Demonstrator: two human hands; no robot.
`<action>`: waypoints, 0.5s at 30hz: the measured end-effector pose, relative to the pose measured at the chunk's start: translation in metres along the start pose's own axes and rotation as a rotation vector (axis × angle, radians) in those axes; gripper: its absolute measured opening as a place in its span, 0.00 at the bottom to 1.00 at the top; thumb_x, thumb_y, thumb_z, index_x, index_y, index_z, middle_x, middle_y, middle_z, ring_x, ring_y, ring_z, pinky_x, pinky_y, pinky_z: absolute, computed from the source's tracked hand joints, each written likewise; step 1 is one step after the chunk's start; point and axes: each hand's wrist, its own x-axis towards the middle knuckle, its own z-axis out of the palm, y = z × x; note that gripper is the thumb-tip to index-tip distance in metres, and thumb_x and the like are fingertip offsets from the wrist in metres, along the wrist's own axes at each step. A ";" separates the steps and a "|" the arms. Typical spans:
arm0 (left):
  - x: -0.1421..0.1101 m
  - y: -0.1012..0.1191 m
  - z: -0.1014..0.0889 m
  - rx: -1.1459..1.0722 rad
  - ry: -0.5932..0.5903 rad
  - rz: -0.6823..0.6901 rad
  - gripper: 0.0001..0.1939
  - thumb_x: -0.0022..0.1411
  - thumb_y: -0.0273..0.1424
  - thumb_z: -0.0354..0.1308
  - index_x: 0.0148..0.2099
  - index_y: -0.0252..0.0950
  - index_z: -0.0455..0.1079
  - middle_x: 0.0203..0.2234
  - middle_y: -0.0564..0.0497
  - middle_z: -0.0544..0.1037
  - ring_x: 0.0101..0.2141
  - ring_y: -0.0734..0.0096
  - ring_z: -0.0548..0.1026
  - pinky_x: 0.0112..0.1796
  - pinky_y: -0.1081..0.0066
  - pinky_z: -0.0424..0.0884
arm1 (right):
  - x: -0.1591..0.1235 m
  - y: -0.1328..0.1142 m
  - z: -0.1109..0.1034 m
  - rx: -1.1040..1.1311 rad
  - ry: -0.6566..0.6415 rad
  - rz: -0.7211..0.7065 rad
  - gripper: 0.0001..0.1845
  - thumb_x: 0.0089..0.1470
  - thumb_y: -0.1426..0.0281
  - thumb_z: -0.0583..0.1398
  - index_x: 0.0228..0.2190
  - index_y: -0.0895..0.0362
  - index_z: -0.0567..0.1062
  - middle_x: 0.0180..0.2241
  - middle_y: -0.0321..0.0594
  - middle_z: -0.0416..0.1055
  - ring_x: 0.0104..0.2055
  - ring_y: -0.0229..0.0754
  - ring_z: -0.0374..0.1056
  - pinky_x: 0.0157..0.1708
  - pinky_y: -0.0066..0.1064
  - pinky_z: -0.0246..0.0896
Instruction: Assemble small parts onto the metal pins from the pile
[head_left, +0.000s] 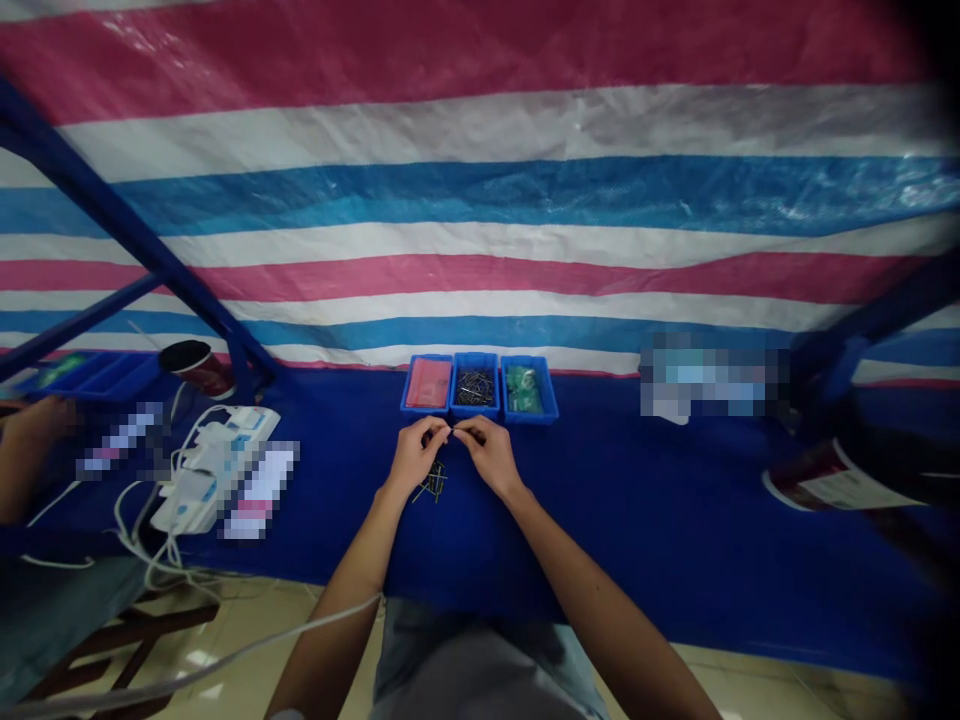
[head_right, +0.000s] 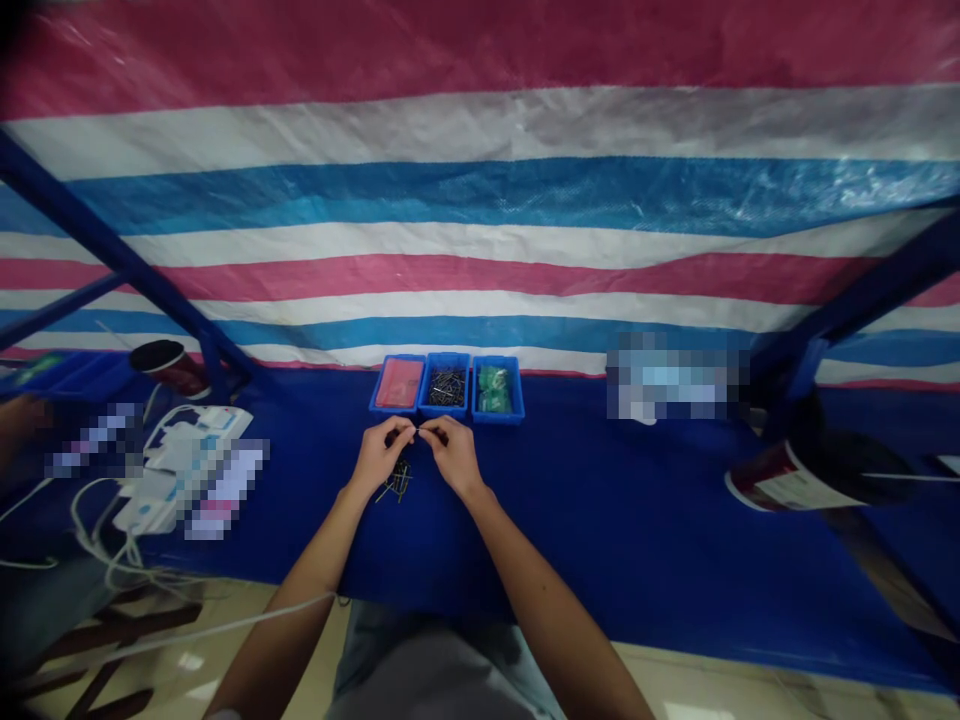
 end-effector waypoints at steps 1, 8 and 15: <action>0.000 0.001 0.000 0.003 -0.003 0.003 0.12 0.66 0.37 0.55 0.37 0.35 0.74 0.26 0.52 0.78 0.27 0.72 0.74 0.32 0.74 0.65 | 0.000 0.000 0.000 0.000 0.003 0.004 0.11 0.58 0.63 0.60 0.33 0.56 0.80 0.32 0.39 0.76 0.30 0.40 0.67 0.33 0.30 0.62; 0.001 -0.001 0.000 0.006 0.024 -0.003 0.14 0.66 0.41 0.55 0.36 0.36 0.74 0.25 0.52 0.77 0.28 0.70 0.74 0.33 0.73 0.66 | 0.002 0.003 0.003 0.062 -0.046 0.067 0.13 0.57 0.61 0.60 0.31 0.57 0.79 0.26 0.37 0.74 0.26 0.38 0.66 0.29 0.28 0.61; 0.001 -0.003 0.001 0.008 0.033 0.003 0.15 0.66 0.41 0.55 0.36 0.35 0.74 0.25 0.52 0.77 0.27 0.71 0.73 0.33 0.73 0.65 | 0.002 0.003 0.002 0.088 -0.031 0.074 0.13 0.55 0.61 0.61 0.29 0.57 0.79 0.25 0.36 0.74 0.25 0.37 0.65 0.27 0.28 0.59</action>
